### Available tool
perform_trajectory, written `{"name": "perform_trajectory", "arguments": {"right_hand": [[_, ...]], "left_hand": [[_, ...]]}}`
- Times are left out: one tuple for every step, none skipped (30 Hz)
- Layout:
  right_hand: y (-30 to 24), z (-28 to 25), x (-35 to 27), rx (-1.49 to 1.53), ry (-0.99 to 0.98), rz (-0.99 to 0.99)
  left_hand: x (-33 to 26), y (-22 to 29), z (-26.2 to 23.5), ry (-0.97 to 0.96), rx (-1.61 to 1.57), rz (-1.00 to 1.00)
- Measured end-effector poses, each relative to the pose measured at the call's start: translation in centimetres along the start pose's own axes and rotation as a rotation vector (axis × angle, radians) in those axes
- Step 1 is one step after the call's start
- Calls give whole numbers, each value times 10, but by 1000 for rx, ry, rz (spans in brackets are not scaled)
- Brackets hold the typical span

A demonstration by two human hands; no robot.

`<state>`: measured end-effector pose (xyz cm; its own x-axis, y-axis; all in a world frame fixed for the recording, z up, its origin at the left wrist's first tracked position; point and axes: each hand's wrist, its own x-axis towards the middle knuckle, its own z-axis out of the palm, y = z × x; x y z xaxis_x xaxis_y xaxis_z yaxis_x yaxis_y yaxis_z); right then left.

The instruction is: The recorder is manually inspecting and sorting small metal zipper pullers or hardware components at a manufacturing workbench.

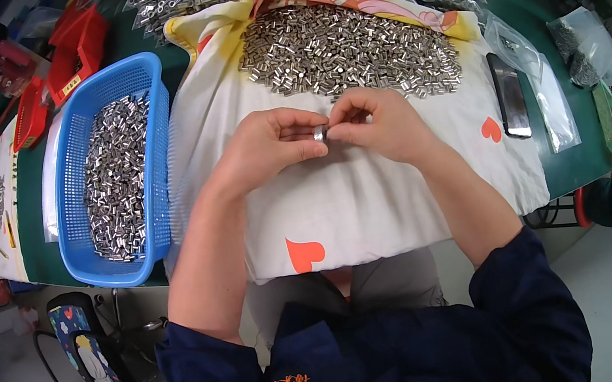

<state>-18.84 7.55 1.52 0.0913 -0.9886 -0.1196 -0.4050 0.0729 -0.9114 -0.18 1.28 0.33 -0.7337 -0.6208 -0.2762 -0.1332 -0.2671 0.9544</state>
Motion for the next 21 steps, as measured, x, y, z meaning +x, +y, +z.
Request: {"name": "perform_trajectory", "arguments": {"right_hand": [[3,-3,2,-3,0,-1],[7,-5,4,-102,143,-77],[12,-5,5,-201,287,-152],[15,-5,7,-392,335,-217],[18,-3,9,-395,336,-217],[21,2,10,-539,365,-310],[22,6,12,-682,393,-404],[22,8,12,-683,393,-403],[21,10,12,-697,403,-396],[20,11,12,-711,412,-389],[20,11,11,-711,413,-388],[21,11,10,-718,397,-319],[22,10,9,-724,381,-250],[23,10,10,-723,382,-252],[23,10,11,-736,375,-267],[23,10,11,-750,369,-283],[23,9,10,-750,370,-280],[21,9,9,-701,365,-288],[18,10,9,-652,361,-297],[12,10,6,-649,359,-299],[2,9,2,-339,299,-217]], "left_hand": [[0,0,0,-24,10,-6],[0,1,0,-47,20,-13],[0,1,0,-49,19,-10],[0,1,0,-44,46,-4],[1,2,1,-40,73,1],[1,0,0,-41,72,2],[2,-2,0,-34,60,18],[2,-4,-1,-27,48,34],[2,-4,-1,-28,47,35],[3,-3,0,-30,35,42],[3,-3,0,-33,22,50],[3,-3,0,-31,23,50],[3,-4,0,-31,15,39],[4,-4,0,-32,8,27],[4,-3,1,-35,7,26],[3,-2,1,-19,22,34],[3,-2,2,-3,36,42],[3,-2,1,0,38,40],[4,-3,0,11,9,44],[4,-3,-1,23,-20,48],[5,-3,-1,26,-20,47]]}}
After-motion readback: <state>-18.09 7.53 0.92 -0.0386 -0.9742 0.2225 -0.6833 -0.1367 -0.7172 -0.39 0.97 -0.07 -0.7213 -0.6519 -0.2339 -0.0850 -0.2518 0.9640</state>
